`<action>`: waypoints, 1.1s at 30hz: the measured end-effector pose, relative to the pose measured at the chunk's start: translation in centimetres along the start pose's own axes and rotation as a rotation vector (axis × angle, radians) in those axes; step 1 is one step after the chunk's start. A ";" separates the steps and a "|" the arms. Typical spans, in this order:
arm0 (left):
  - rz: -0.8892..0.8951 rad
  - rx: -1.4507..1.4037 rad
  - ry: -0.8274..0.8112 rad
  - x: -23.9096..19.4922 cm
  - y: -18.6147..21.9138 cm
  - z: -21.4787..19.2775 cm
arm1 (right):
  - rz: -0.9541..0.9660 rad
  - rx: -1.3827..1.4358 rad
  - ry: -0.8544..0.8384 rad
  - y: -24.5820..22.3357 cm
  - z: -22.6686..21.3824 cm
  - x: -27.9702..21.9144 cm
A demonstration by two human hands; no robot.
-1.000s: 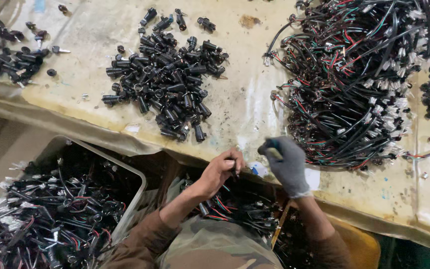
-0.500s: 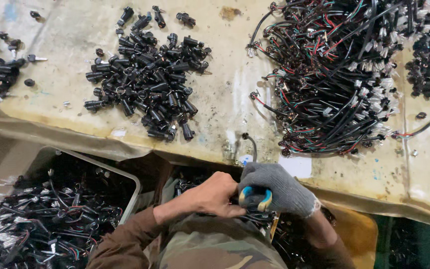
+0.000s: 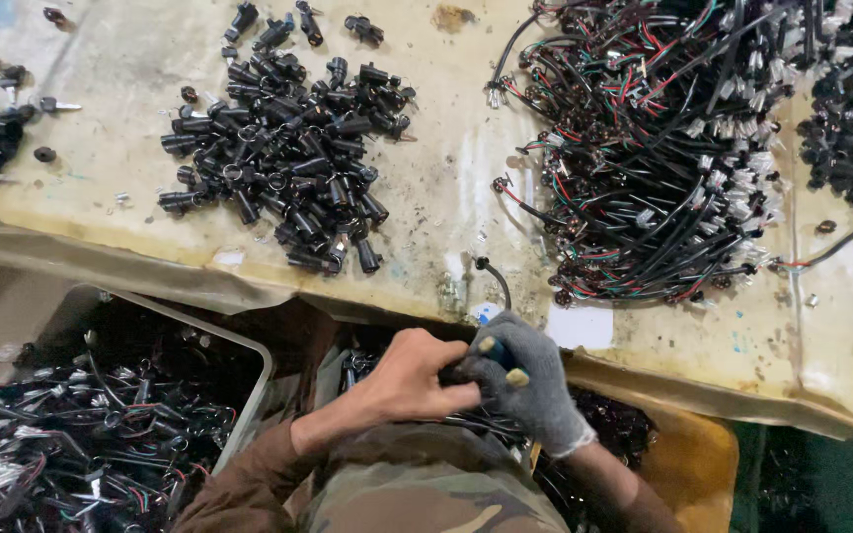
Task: The person repeatedly picks small black cylindrical components and wire harnesses from a table, uses pliers to strip or adjust wires, and places the assembled units into a bin below. The process is continuous and repetitive throughout the clip.
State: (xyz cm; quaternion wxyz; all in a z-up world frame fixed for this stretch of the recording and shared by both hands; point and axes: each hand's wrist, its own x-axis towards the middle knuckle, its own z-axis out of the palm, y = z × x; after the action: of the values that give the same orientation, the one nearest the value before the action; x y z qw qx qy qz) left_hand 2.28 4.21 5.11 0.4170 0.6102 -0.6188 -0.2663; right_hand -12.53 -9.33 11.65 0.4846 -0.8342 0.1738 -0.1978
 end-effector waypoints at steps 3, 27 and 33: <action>-0.018 0.085 0.103 0.5 0.0 0.2 | -0.037 -0.099 0.092 -0.4 0.9 -0.3; 0.165 -0.556 -0.527 -1.7 -0.7 -3.4 | 0.146 0.702 0.043 5.2 -3.8 4.4; -0.087 0.335 -0.507 -5.4 -2.8 0.5 | 0.039 -0.700 0.327 12.7 -0.2 13.7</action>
State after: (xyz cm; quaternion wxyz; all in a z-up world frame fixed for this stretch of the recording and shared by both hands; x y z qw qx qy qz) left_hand 2.85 9.03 1.45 0.1309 0.6104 -0.7117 -0.3220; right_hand -2.11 -22.04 2.84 0.1400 -0.9032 0.3214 -0.2476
